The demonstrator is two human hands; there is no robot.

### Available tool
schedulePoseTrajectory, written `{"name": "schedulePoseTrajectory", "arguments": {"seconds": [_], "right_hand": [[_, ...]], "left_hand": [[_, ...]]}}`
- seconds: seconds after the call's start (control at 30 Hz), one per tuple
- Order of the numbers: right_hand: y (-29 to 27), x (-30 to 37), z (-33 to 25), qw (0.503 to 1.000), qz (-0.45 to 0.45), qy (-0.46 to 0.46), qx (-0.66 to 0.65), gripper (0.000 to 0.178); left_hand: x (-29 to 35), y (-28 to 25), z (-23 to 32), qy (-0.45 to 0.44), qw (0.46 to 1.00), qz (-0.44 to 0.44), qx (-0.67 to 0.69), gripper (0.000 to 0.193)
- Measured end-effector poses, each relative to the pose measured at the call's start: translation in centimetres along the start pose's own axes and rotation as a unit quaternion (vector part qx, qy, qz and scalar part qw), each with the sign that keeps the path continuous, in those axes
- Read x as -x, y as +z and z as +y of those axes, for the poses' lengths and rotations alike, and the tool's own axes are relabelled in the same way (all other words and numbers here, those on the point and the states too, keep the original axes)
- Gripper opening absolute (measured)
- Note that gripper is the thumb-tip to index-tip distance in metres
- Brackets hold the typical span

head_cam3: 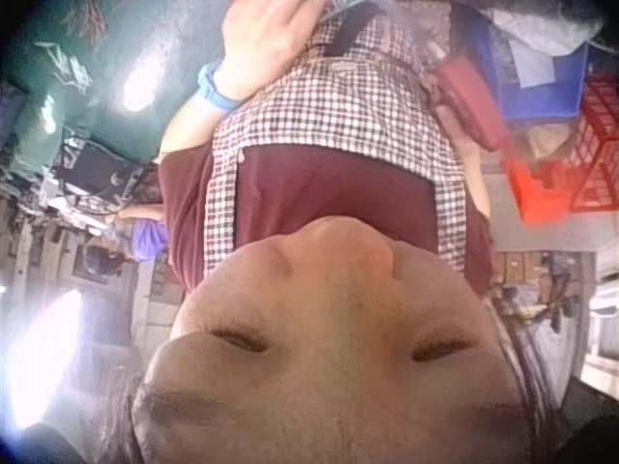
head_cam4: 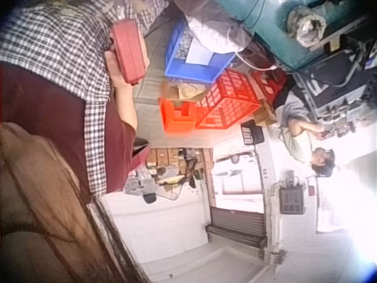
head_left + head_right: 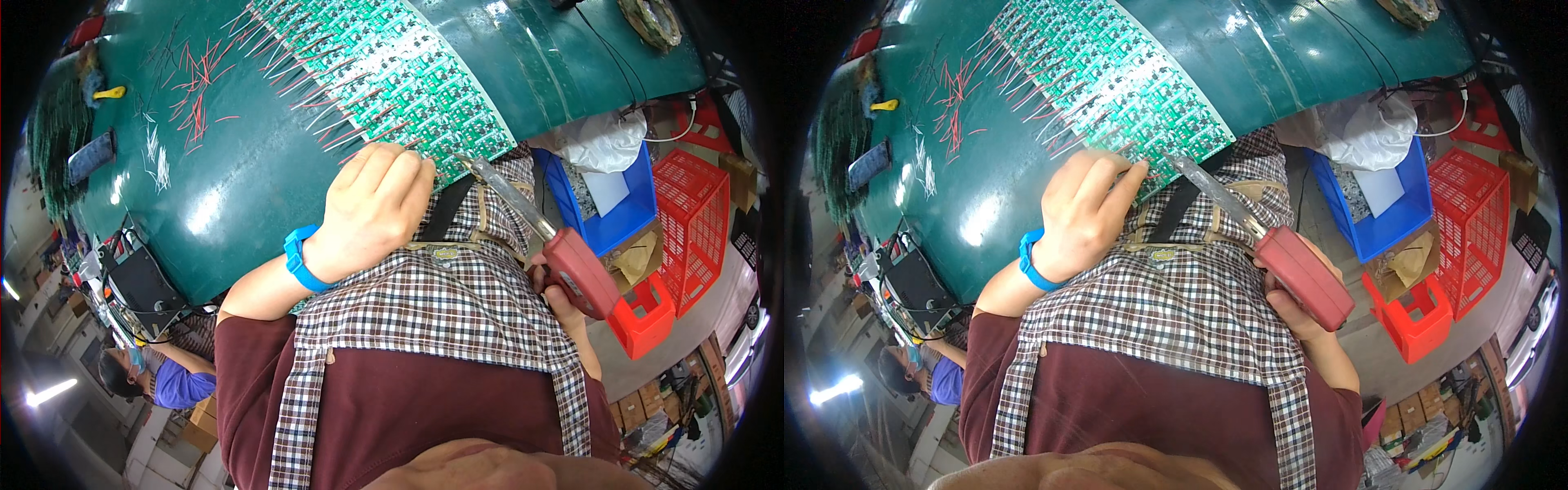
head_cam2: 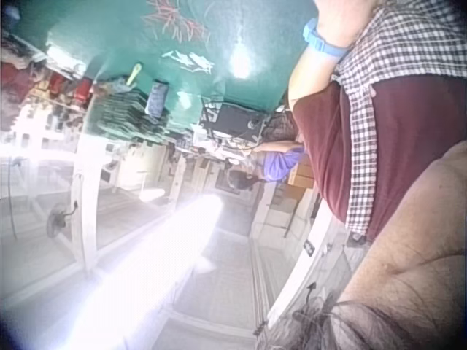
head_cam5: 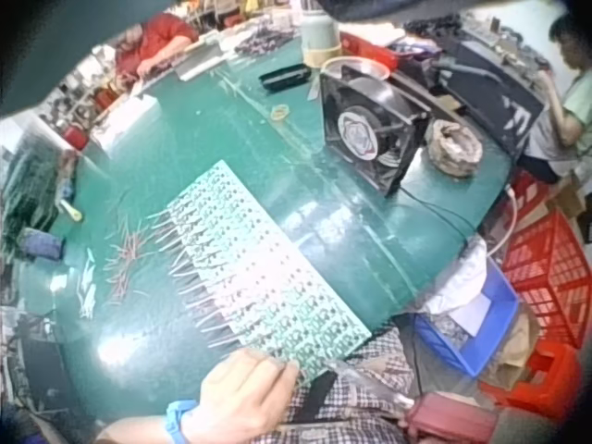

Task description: The person solders wires onto a circuit board panel, picking up wires by hand, positioning them onto the board, and soldering them using a soldering gun.

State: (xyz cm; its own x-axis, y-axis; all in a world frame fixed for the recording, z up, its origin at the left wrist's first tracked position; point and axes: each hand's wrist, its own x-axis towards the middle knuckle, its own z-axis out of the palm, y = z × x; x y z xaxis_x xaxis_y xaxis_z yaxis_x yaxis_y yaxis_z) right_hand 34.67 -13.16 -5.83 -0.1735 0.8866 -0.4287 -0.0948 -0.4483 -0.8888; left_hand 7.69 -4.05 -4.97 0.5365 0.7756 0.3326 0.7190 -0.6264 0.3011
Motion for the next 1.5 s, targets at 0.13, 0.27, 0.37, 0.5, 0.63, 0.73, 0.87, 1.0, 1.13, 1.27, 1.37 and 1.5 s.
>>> {"name": "schedulePoseTrajectory", "arguments": {"seconds": [0.13, 0.27, 0.37, 0.5, 0.63, 0.73, 0.87, 1.0, 1.13, 1.27, 1.37, 1.5], "right_hand": [[-0.9, -0.5, 2.2, 0.999, -0.007, 0.0, 0.053, 0.071], [-0.7, -1.1, 2.2, 0.997, -0.028, 0.001, 0.066, 0.068], [-0.7, -1.2, 2.4, 0.993, -0.026, -0.045, 0.106, 0.065], [-0.4, -1.3, 2.2, 0.995, -0.024, -0.029, 0.097, 0.063], [-0.4, -1.2, 2.2, 0.993, -0.017, -0.035, 0.109, 0.063], [-0.7, -0.8, 2.7, 0.994, -0.007, -0.034, 0.105, 0.063], [-0.4, -0.9, 2.4, 0.99, -0.003, -0.046, 0.135, 0.06], [-0.3, -1.1, 1.7, 0.982, 0.001, -0.081, 0.171, 0.059], [-1.2, -0.3, 2.6, 0.976, -0.009, -0.09, 0.198, 0.058], [-0.9, -0.2, 1.3, 0.997, -0.018, 0.048, 0.064, 0.06], [-1.4, 0.1, 2.5, 0.988, 0.007, -0.045, 0.145, 0.062], [-0.7, -0.1, 2.2, 0.993, 0.008, -0.039, 0.112, 0.065]], "left_hand": [[0.4, 0.2, -1.8, 0.024, 0.999, 0.025, 0.005, 0.026], [0.8, 1.0, -2.0, 0.02, 0.999, 0.019, 0.026, 0.027], [0.7, 1.0, -2.1, 0.017, 0.999, 0.008, 0.027, 0.027], [0.7, 0.9, -2.1, 0.011, 0.999, -0.004, 0.031, 0.027], [0.7, 0.7, -2.1, 0.012, 1.0, -0.007, 0.028, 0.027], [0.6, 0.5, -1.9, 0.011, 0.999, -0.026, 0.038, 0.027], [0.7, 0.4, -1.6, 0.017, 0.999, -0.044, 0.02, 0.028], [0.6, 0.1, -1.2, 0.014, 0.996, -0.083, 0.016, 0.028], [0.6, 0.1, -1.0, 0.013, 0.996, -0.085, 0.016, 0.028], [0.6, 0.1, -0.9, 0.007, 0.996, -0.091, 0.02, 0.028], [0.5, 0.0, -0.7, 0.003, 0.995, -0.096, 0.02, 0.028], [0.7, 0.0, -0.5, 0.002, 0.996, -0.092, 0.009, 0.029]]}}
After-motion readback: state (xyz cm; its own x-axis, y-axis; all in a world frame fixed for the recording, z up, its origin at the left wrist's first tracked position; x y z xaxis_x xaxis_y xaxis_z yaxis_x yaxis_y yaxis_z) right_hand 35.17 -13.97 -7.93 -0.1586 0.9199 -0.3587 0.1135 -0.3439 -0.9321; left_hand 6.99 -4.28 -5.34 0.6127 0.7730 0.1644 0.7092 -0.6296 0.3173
